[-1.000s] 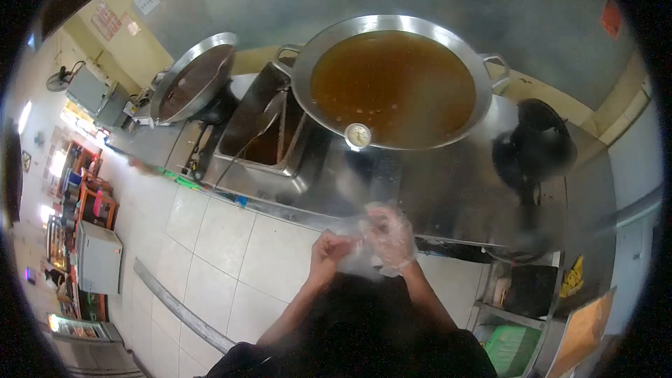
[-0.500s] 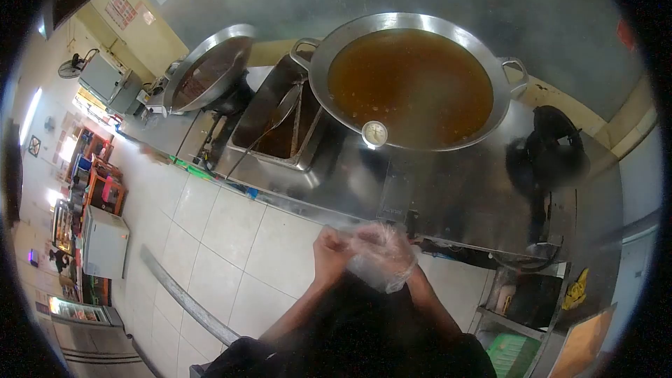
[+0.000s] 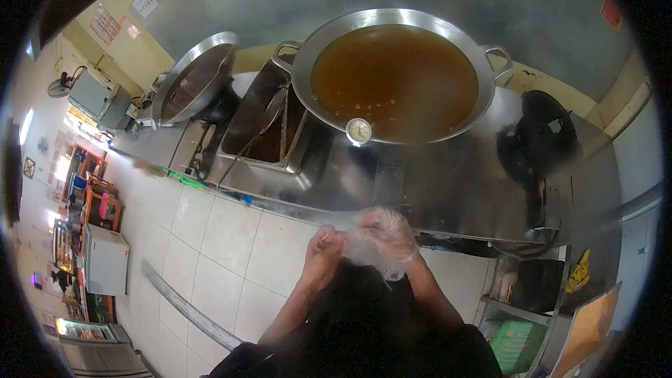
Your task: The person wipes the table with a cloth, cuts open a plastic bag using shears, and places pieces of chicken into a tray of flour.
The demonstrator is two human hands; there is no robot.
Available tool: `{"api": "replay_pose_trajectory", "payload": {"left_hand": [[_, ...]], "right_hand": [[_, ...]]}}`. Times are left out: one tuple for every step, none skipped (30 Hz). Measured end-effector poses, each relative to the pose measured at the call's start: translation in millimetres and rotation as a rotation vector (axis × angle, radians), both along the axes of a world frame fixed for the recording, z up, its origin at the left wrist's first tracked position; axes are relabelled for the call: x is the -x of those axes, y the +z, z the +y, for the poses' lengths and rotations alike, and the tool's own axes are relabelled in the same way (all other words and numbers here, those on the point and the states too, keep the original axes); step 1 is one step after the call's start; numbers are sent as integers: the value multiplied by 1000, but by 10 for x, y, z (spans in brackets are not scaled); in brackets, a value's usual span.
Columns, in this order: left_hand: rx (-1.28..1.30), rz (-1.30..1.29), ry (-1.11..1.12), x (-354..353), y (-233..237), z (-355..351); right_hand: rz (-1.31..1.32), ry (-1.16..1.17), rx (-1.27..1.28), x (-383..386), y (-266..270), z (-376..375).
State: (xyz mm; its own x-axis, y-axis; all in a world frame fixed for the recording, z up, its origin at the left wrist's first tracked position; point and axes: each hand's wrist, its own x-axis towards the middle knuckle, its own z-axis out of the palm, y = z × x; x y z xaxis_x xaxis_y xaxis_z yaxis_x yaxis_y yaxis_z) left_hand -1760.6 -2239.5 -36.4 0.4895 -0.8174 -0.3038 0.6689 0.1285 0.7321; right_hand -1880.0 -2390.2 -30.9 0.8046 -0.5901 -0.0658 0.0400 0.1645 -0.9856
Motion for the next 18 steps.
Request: {"api": "replay_pose_trajectory", "payload": {"left_hand": [[51,16,4,-9,-8,1],[51,17,1,-7,-9,2],[15,-91,59,-4,-2,0],[-19,-200,116,-7,7,-8],[-16,-200,113,-38,-19,1],[-82,-484,139,-91,-70,33],[-148,-766,164,-133,-58,54],[-148,-765,158,-163,-43,81],[-199,-947,172,-190,-20,105],[-247,-1131,186,-198,3,107],[-217,-997,227,-187,-32,97],[-214,-998,226,-178,-62,108],[-272,-916,216,-168,-62,117],[-330,-834,208,-169,-54,116],[-326,-838,211,-165,-40,99],[-343,-1159,353,-124,69,69],[-354,-1479,497,-69,182,51],[-347,-1483,495,-12,294,44]], "right_hand": [[1,-3,0,4,15,-2],[17,-34,-14,8,44,3],[32,-65,-28,14,66,0],[32,-68,-26,29,77,-20],[52,-76,24,56,84,-52],[73,-85,74,82,85,-84],[73,-89,73,104,84,-125],[72,-76,64,126,82,-172],[70,-64,55,139,83,-204],[72,-70,55,133,91,-222],[30,-72,107,117,105,-235],[-13,-74,161,106,115,-241],[-16,-75,163,98,109,-243],[-29,-93,186,84,96,-246],[-43,-109,209,65,95,-252],[-46,-110,210,57,144,-244],[16,-98,255,53,236,-234],[78,-88,301,37,312,-239]]}}
